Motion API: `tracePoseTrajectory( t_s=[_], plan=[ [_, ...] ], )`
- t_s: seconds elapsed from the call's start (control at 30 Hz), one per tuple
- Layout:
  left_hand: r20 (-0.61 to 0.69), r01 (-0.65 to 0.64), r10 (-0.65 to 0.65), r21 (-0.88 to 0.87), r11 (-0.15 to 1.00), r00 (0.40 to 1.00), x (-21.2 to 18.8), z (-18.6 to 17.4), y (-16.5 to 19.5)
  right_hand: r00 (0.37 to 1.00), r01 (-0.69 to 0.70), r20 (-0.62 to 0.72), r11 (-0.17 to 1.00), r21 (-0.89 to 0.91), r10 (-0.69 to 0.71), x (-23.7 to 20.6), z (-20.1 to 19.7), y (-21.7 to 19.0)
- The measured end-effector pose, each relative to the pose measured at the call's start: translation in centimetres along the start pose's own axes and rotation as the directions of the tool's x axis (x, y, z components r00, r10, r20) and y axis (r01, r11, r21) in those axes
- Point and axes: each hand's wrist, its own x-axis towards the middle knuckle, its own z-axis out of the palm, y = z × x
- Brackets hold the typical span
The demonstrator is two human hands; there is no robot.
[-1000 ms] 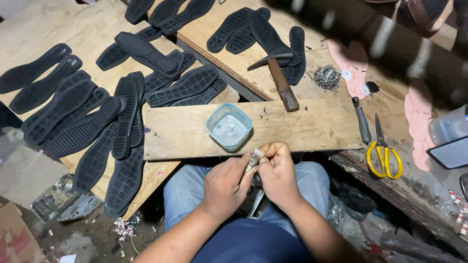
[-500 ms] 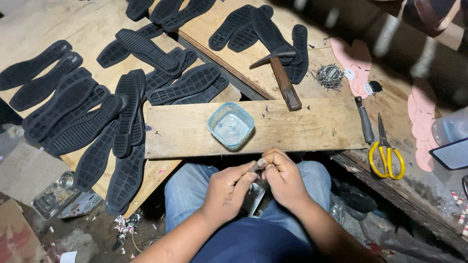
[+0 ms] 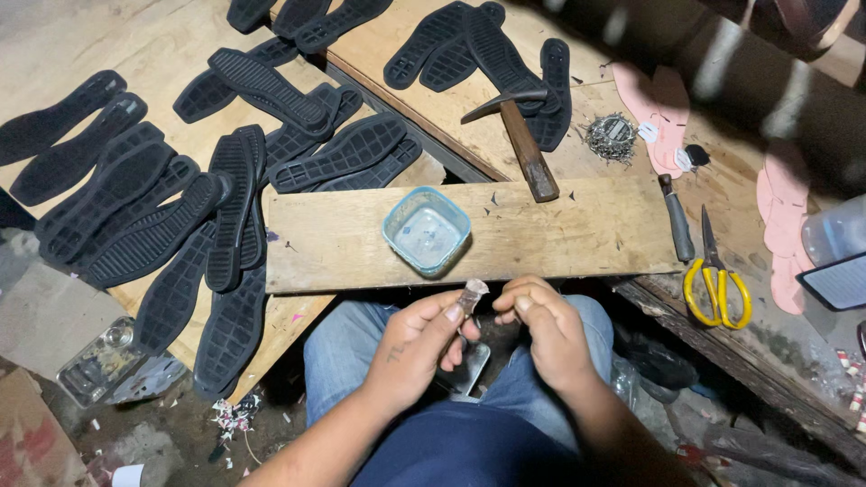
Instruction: The person pours liquid from a metal can into a small container, then uses a brush to apply the liquid to the edges of a shoe upper. The person holds the shoe with one hand and applies the liquid with the other, focusing on the seam area.
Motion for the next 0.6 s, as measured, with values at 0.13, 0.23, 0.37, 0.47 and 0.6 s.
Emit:
tracePoseTrajectory(
  t_s=[0.13,0.23,0.37,0.47,0.6],
  plan=[
    [-0.024,-0.045,0.045,-0.011,0.999,0.999,0.1,0.6,-0.3,0.998,0.060,-0.030,0.983,0.175,-0.055,-0.3,1.9,0.4],
    [-0.011,-0.141,0.142,0.049,0.989,0.990,-0.1,0.7,-0.2,0.998,-0.041,-0.040,0.958,0.285,0.055,-0.6,2.7,0.5],
    [0.031,-0.385,0.404,0.376,0.843,0.914,-0.5,1.0,0.4,0.993,-0.079,-0.069,0.976,0.205,0.094,-0.9,2.6,1.1],
    [-0.004,-0.390,0.440,0.456,0.800,0.898,-0.5,1.6,1.0,0.998,-0.020,-0.061,0.998,0.058,0.024,-1.2,2.7,1.7],
    [-0.010,-0.421,0.525,0.585,0.693,0.851,0.0,2.3,1.2,0.988,-0.105,-0.091,0.976,0.188,0.124,-1.5,3.5,2.2]
  ],
)
